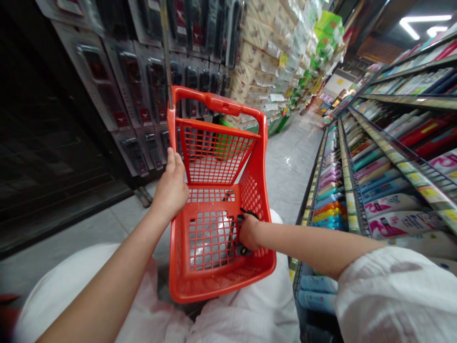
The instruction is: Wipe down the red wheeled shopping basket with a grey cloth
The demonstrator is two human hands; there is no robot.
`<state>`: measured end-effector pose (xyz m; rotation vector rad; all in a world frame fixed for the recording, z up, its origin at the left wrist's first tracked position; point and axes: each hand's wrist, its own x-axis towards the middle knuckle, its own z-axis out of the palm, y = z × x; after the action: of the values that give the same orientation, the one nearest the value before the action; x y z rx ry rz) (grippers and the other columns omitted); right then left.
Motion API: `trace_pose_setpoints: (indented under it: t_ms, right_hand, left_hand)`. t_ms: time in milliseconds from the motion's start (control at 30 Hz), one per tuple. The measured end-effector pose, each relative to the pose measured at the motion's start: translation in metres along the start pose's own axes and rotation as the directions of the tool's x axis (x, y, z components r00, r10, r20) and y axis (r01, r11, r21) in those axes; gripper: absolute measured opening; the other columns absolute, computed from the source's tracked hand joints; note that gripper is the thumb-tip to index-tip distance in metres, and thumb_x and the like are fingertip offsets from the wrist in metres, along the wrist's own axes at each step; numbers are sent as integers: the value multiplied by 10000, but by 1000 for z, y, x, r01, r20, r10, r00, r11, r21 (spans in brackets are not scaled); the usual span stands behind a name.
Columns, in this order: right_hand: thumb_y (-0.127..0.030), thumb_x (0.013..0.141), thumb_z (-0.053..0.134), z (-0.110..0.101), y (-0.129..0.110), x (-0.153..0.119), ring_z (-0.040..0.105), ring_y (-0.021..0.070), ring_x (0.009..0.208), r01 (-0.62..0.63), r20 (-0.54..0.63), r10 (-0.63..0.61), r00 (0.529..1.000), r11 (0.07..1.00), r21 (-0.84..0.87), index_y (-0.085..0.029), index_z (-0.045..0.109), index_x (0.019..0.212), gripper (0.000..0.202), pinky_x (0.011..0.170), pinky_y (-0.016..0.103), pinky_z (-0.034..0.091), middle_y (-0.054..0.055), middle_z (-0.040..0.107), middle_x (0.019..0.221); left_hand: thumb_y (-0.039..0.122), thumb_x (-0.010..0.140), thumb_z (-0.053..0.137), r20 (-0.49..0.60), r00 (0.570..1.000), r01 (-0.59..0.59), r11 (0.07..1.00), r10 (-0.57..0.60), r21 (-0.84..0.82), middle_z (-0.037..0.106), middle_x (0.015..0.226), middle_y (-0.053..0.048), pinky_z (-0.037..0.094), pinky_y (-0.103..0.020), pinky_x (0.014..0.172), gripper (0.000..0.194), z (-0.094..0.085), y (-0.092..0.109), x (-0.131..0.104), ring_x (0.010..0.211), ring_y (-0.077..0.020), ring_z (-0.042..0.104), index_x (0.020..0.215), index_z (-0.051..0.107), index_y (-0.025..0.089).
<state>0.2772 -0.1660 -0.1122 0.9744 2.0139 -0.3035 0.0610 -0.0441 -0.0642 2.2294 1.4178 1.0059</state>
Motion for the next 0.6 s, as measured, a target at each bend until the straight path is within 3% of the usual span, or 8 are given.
trace_pose_setpoints:
  t_ms: [133, 233, 333, 433, 600]
  right_hand:
    - [-203, 694, 720, -36, 47, 2, 571, 349, 1196, -199, -56, 194, 979, 976, -90, -217, 742, 768, 78, 1147, 619, 173, 86, 753, 1040]
    - [-189, 807, 626, -61, 89, 2, 518, 357, 1257, -386, -172, 371, 913, 920, -68, -152, 751, 908, 165, 1142, 631, 105, 146, 725, 1119]
    - [-178, 864, 545, -75, 117, 4, 428, 397, 1330, -475, -234, 452, 861, 878, -54, -86, 729, 1017, 256, 1108, 681, 20, 210, 656, 1240]
    - [-176, 817, 600, -75, 121, 7, 418, 403, 1337, -470, -221, 452, 865, 882, -38, -102, 737, 997, 238, 1108, 683, 34, 199, 651, 1257]
    - [-191, 726, 688, -56, 84, 4, 492, 364, 1288, -314, -124, 308, 943, 949, -31, -195, 754, 905, 191, 1141, 659, 117, 118, 712, 1170]
  left_hand:
    - [-73, 731, 418, 3, 1000, -7, 1000, 7, -10, -36, 1632, -173, 366, -443, 1151, 936, 1, -2, 0, 1471, -311, 244, 1564, 46, 136]
    - [-81, 733, 412, 11, 1000, 6, 1000, -5, -19, -41, 1628, -187, 358, -446, 1155, 930, 1, -2, -1, 1475, -311, 229, 1564, 50, 130]
    - [-79, 739, 416, 1, 1000, -15, 999, 16, -44, -42, 1631, -174, 340, -442, 1166, 944, 2, -4, -1, 1488, -298, 187, 1567, 29, 157]
    - [-74, 748, 428, -11, 999, -39, 997, 39, -68, -46, 1632, -172, 323, -452, 1173, 951, 3, -7, -2, 1492, -301, 166, 1568, 15, 174]
    - [-88, 734, 406, 2, 1000, -21, 998, 21, -67, -40, 1625, -203, 337, -466, 1157, 942, 2, -8, 0, 1476, -321, 218, 1565, 33, 148]
